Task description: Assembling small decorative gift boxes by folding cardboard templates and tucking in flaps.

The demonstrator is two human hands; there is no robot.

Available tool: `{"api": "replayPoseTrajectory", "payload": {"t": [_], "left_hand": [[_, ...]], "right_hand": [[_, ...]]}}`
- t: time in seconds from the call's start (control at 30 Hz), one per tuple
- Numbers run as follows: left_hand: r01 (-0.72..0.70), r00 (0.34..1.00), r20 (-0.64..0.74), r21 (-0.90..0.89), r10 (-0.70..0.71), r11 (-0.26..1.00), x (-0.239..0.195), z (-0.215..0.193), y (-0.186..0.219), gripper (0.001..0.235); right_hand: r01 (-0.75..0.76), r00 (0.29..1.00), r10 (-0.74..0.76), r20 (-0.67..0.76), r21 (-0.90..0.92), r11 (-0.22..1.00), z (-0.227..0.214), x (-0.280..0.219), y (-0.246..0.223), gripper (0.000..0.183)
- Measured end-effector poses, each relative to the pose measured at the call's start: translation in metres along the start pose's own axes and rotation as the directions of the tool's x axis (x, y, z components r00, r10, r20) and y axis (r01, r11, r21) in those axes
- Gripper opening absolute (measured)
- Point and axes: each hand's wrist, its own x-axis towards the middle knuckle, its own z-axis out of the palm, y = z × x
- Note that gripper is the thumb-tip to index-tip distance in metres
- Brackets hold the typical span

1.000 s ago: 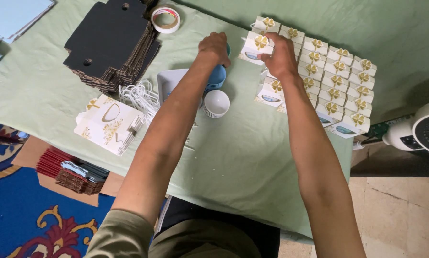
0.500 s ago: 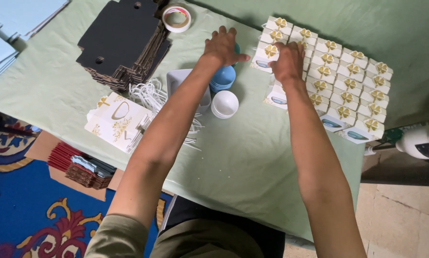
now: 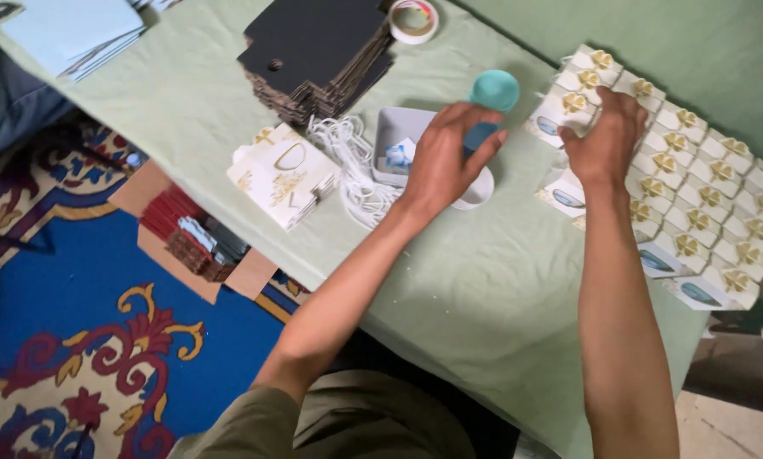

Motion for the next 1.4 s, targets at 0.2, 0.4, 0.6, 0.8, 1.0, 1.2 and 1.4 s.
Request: {"api": "replayPoseTrajectory", "payload": {"t": [0.2, 0.4, 0.6, 0.8, 1.0, 1.2, 1.4], "left_hand": [[0.257, 0.959, -0.1, -0.097, -0.266, 0.962, -0.072, -0.044, 0.017, 0.018], [0.401, 0.815, -0.407, -0.118, -0.412, 0.909, -0.127, -0.093, -0.008, 0.006], [0.544, 0.524, -0.708, -0.149, -0.473, 0.826, -0.143, -0.163, -0.012, 0.01], [0.604, 0.467, -0.705, -0.186, -0.534, 0.775, -0.168, -0.168, -0.056, 0.024], [0.664, 0.465, -0.643, -0.201, -0.609, 0.72, -0.165, -0.166, -0.053, 0.042], [0.654, 0.488, -0.623, -0.203, -0.612, 0.729, -0.168, -0.158, -0.061, 0.051], [0.671, 0.478, -0.617, -0.203, -0.625, 0.713, -0.172, -0.157, -0.065, 0.064]], "right_hand": [[0.18, 0.962, -0.12, -0.246, 0.241, 0.954, -0.018, -0.029, -0.076, 0.031], [0.17, 0.974, -0.068, -0.217, 0.497, 0.851, 0.003, -0.055, -0.162, 0.023], [0.124, 0.991, -0.121, -0.05, 0.651, 0.749, 0.033, -0.075, -0.259, 0.018], [0.093, 0.979, -0.193, 0.064, 0.702, 0.706, 0.081, -0.088, -0.311, 0.017], [0.14, 0.956, -0.257, 0.139, 0.553, 0.821, 0.086, -0.092, -0.332, 0.038], [0.126, 0.923, -0.274, 0.269, 0.461, 0.878, 0.094, -0.098, -0.329, 0.048], [0.06, 0.934, -0.233, 0.272, 0.522, 0.851, 0.086, -0.098, -0.332, 0.055]]}}
